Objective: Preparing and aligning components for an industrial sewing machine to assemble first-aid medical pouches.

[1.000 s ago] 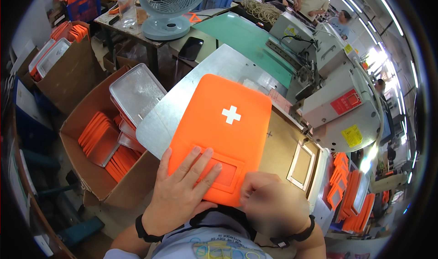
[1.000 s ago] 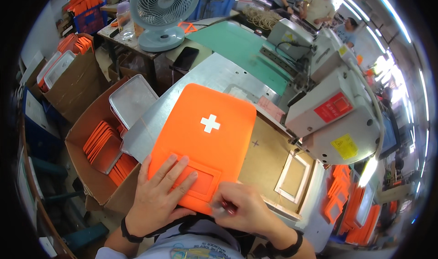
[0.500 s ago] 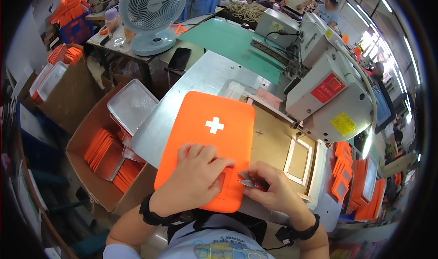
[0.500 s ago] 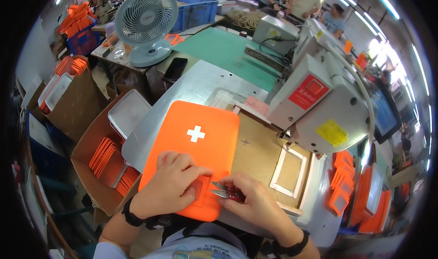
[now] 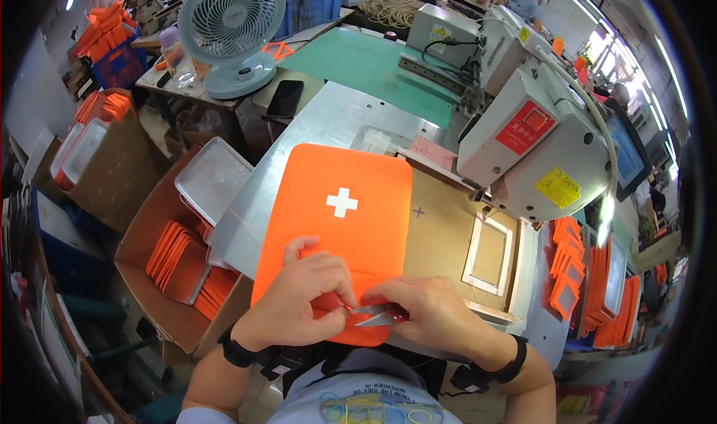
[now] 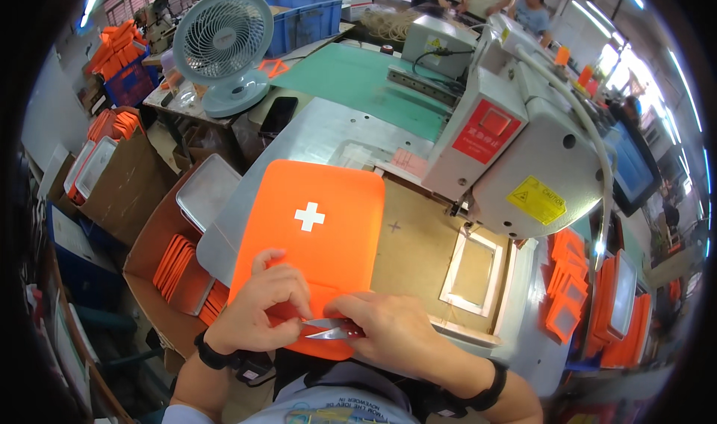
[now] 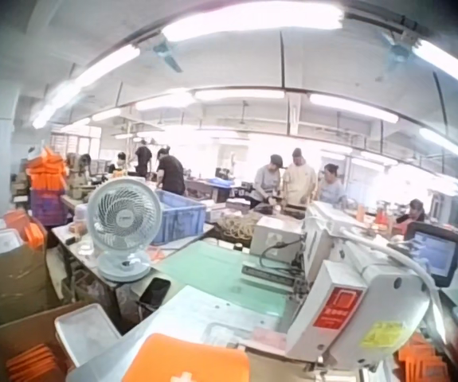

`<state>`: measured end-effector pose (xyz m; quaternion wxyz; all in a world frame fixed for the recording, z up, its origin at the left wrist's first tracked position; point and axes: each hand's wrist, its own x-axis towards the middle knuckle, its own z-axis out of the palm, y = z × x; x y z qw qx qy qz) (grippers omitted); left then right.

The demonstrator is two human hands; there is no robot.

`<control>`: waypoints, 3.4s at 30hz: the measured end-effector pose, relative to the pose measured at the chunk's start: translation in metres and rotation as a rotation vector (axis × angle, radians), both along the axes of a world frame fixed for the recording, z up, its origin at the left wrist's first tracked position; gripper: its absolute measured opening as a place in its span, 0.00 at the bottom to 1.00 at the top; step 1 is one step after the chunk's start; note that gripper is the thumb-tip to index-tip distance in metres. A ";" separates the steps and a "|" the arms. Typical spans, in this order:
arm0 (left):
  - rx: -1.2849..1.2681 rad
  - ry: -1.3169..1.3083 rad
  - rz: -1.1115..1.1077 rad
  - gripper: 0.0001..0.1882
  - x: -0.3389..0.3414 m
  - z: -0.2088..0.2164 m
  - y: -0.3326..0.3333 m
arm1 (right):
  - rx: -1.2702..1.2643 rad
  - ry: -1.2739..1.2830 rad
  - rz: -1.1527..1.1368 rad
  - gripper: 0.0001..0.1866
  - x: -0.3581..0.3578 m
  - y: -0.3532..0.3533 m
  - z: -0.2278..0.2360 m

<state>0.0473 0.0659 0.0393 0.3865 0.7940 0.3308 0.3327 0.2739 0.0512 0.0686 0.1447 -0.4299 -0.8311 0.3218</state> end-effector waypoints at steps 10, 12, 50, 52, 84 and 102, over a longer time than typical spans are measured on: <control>0.007 -0.025 -0.036 0.07 -0.006 0.000 -0.001 | 0.100 -0.092 0.133 0.11 -0.011 0.011 -0.007; 0.020 -0.030 -0.030 0.07 -0.006 0.000 -0.001 | 0.178 -0.124 0.161 0.11 -0.011 0.012 -0.010; 0.076 -0.041 -0.003 0.05 -0.005 -0.006 -0.001 | 0.071 0.023 0.018 0.06 -0.010 0.031 0.002; 0.106 -0.066 0.008 0.03 -0.005 -0.006 -0.002 | 0.121 -0.052 0.040 0.07 -0.015 0.030 0.002; 0.356 0.423 0.231 0.16 0.007 0.000 -0.023 | -0.072 0.087 -0.329 0.19 0.026 -0.005 0.020; 0.506 0.387 0.479 0.27 -0.016 0.026 -0.042 | -0.021 0.551 -0.423 0.22 0.019 -0.039 -0.003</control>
